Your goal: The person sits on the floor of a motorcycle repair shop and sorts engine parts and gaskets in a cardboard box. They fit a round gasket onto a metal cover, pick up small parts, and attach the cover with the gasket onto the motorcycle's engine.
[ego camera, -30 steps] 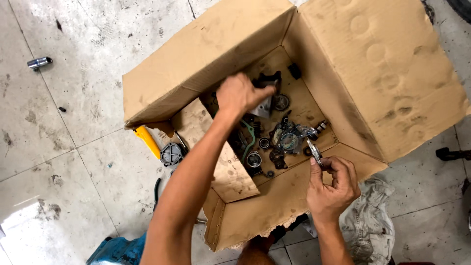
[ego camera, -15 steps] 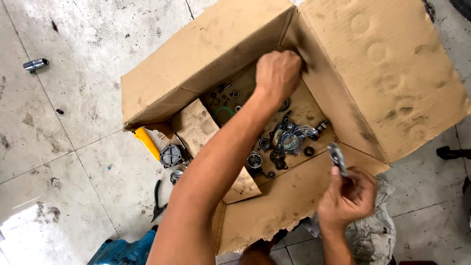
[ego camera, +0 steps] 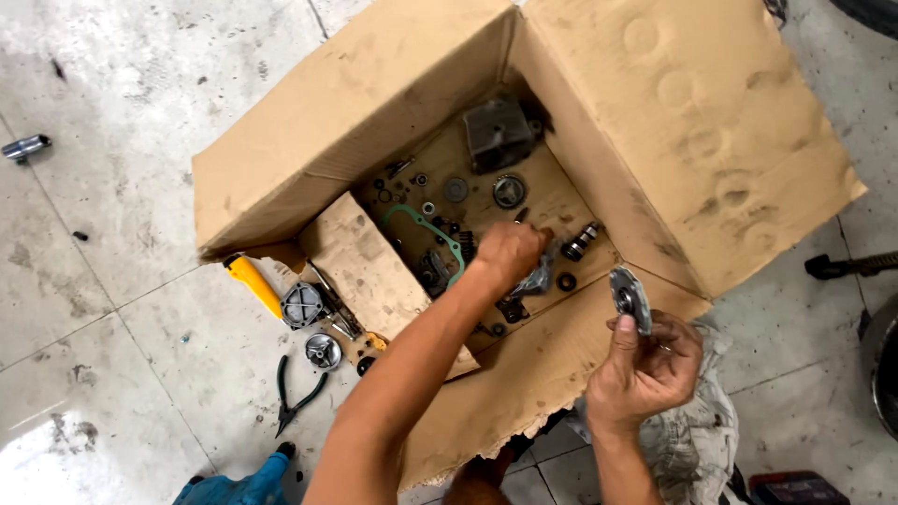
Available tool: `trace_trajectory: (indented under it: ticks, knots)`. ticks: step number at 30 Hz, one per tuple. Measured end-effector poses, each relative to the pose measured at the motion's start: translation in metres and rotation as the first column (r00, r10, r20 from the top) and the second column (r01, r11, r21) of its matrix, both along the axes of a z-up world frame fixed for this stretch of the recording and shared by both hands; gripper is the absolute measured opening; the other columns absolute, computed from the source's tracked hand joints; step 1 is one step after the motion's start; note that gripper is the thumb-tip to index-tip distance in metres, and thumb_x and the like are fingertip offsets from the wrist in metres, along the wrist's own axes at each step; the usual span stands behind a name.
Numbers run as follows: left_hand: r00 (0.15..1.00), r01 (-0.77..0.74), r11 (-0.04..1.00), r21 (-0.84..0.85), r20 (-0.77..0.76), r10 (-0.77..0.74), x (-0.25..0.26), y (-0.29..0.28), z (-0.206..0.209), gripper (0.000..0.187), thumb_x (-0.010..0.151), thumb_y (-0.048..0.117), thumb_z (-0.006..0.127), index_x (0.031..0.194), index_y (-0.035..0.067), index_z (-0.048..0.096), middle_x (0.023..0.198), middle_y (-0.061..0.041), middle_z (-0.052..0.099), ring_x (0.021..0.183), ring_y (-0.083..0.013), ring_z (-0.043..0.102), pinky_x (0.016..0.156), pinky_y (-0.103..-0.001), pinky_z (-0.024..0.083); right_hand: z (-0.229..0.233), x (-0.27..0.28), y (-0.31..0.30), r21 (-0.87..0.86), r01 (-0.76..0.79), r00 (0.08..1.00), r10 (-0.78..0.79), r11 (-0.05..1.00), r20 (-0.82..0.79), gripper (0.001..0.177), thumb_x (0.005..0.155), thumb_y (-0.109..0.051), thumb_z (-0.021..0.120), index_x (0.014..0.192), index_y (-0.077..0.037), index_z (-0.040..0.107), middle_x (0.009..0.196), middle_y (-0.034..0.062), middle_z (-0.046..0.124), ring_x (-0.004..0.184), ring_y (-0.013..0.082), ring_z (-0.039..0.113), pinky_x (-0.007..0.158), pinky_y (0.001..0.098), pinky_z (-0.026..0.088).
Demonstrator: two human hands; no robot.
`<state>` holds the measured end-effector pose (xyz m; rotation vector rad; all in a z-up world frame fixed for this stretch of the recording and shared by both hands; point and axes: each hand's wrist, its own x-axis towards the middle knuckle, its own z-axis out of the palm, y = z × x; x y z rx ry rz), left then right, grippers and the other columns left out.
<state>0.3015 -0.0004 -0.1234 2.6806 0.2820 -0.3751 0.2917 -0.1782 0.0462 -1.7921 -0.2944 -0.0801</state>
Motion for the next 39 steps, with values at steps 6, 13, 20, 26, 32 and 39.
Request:
trace_trajectory:
  ticks: [6, 13, 20, 26, 32, 39]
  knots:
    - [0.975, -0.212, 0.961, -0.178, 0.021, 0.219, 0.013, 0.043, 0.062, 0.025, 0.093, 0.025, 0.07, 0.111, 0.008, 0.064, 0.081, -0.012, 0.075, 0.064, -0.0304, 0.071, 0.058, -0.045, 0.058, -0.002, 0.0, 0.003, -0.006, -0.006, 1.0, 0.006, 1.0, -0.009, 0.021, 0.103, 0.001, 0.067, 0.11, 0.002, 0.048, 0.113, 0.0123, 0.052, 0.085, 0.0176, 0.06, 0.076, 0.0261, 0.054]
    - [0.949, -0.21, 0.95, -0.23, 0.184, 0.254, -0.066, 0.058, 0.09, 0.021, 0.087, 0.027, 0.075, 0.093, 0.007, 0.069, 0.067, -0.014, 0.069, 0.052, -0.0345, 0.065, 0.049, -0.044, 0.051, -0.009, 0.004, -0.001, -0.081, -0.052, 0.996, 0.057, 0.995, 0.061, 0.02, 0.099, -0.006, 0.073, 0.105, -0.001, 0.055, 0.105, 0.0079, 0.057, 0.073, 0.01, 0.05, 0.059, 0.0221, 0.045]
    - [0.743, -0.666, 0.595, -0.45, -0.465, 0.481, -0.164, 0.043, 0.15, 0.035, 0.096, 0.034, 0.067, 0.122, 0.01, 0.07, 0.079, -0.003, 0.069, 0.061, -0.0127, 0.057, 0.054, -0.028, 0.046, 0.022, 0.004, 0.015, -0.329, -0.184, 0.979, 0.201, 0.926, 0.019, 0.02, 0.091, 0.005, 0.081, 0.096, 0.009, 0.062, 0.096, 0.014, 0.065, 0.063, 0.015, 0.048, 0.058, 0.0256, 0.041]
    - [0.235, -0.558, -0.505, -0.659, -0.708, 0.666, -0.282, 0.052, 0.123, 0.036, 0.095, -0.001, 0.052, 0.128, -0.012, 0.06, 0.112, -0.026, 0.072, 0.094, -0.033, 0.072, 0.078, -0.038, 0.058, 0.018, 0.006, 0.011, -0.416, -0.348, 0.93, 0.365, 0.84, -0.043, 0.02, 0.083, 0.006, 0.083, 0.099, 0.007, 0.071, 0.092, 0.0129, 0.072, 0.067, 0.0163, 0.059, 0.056, 0.026, 0.048]
    - [-0.159, -0.396, -0.637, -0.661, -0.634, 0.757, -0.395, 0.045, 0.061, 0.02, 0.104, 0.01, 0.052, 0.112, -0.002, 0.066, 0.071, -0.004, 0.045, 0.056, -0.0135, 0.039, 0.048, -0.028, 0.032, 0.014, -0.003, 0.012, -0.476, -0.443, 0.883, 0.461, 0.76, -0.087, 0.022, 0.093, 0.01, 0.08, 0.111, 0.015, 0.069, 0.102, 0.0182, 0.068, 0.08, 0.0257, 0.06, 0.077, 0.0348, 0.05]
    - [0.295, -0.954, 0.299, 0.018, -0.111, 0.949, -0.398, 0.063, 0.052, 0.085, 0.081, 0.038, 0.08, 0.153, 0.013, 0.04, 0.057, -0.007, 0.061, 0.055, -0.0278, 0.063, 0.053, -0.041, 0.051, -0.015, -0.002, -0.002, -0.735, -0.354, 0.809, 0.583, 0.579, 0.07, 0.022, 0.098, 0.006, 0.09, 0.116, 0.01, 0.079, 0.105, 0.0184, 0.075, 0.083, 0.0258, 0.065, 0.079, 0.0357, 0.05]
